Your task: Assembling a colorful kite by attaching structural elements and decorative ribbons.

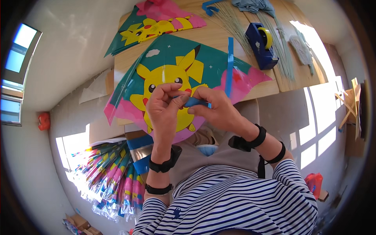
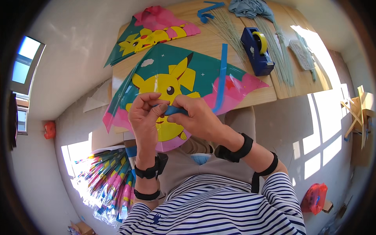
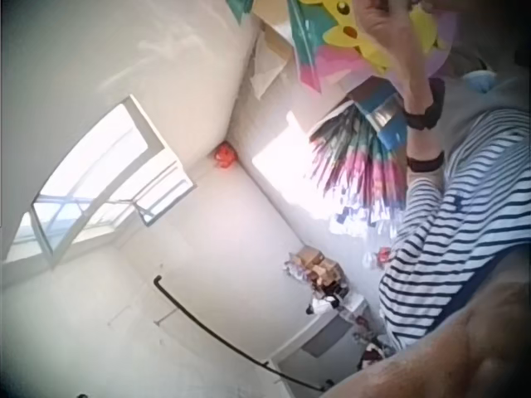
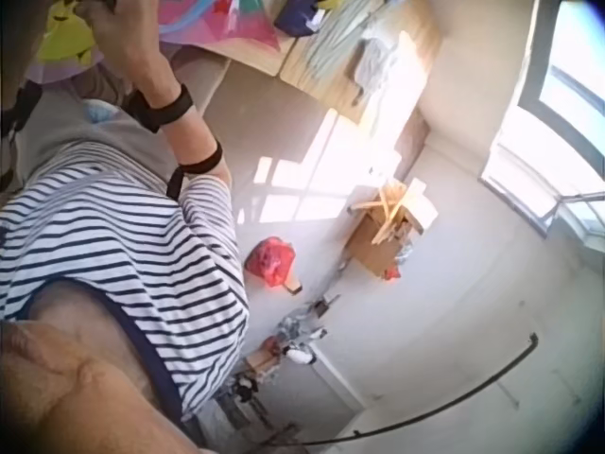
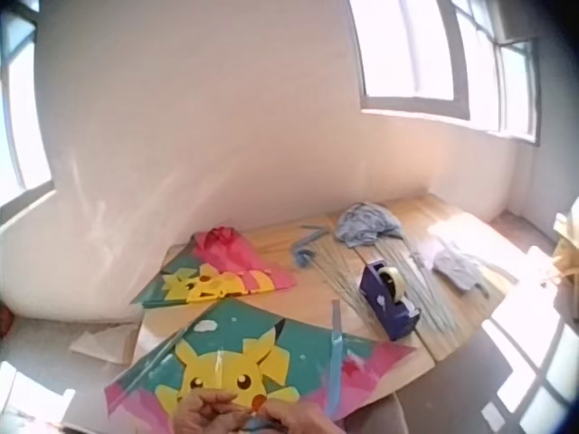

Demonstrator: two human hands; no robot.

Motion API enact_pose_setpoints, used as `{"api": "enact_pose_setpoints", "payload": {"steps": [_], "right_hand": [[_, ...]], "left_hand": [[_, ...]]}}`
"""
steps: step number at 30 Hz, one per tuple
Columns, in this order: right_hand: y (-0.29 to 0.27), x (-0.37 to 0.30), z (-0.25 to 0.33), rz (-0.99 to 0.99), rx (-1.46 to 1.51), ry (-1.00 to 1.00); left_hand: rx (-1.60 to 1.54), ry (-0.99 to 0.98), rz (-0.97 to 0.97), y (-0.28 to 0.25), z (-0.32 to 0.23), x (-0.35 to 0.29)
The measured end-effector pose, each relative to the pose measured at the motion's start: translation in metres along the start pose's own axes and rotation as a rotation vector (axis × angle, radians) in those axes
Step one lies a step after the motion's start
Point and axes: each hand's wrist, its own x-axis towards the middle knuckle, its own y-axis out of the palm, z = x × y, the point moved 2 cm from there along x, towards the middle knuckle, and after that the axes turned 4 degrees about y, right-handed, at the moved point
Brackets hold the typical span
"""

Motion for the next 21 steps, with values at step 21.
{"api": "enact_pose_setpoints", "payload": {"steps": [21], "right_hand": [[-0.198,-0.216,-0.046,-0.892,0.0,0.287]], "left_hand": [[1.436,0.192,0.428,-0.064,0.152,0.032]]}}
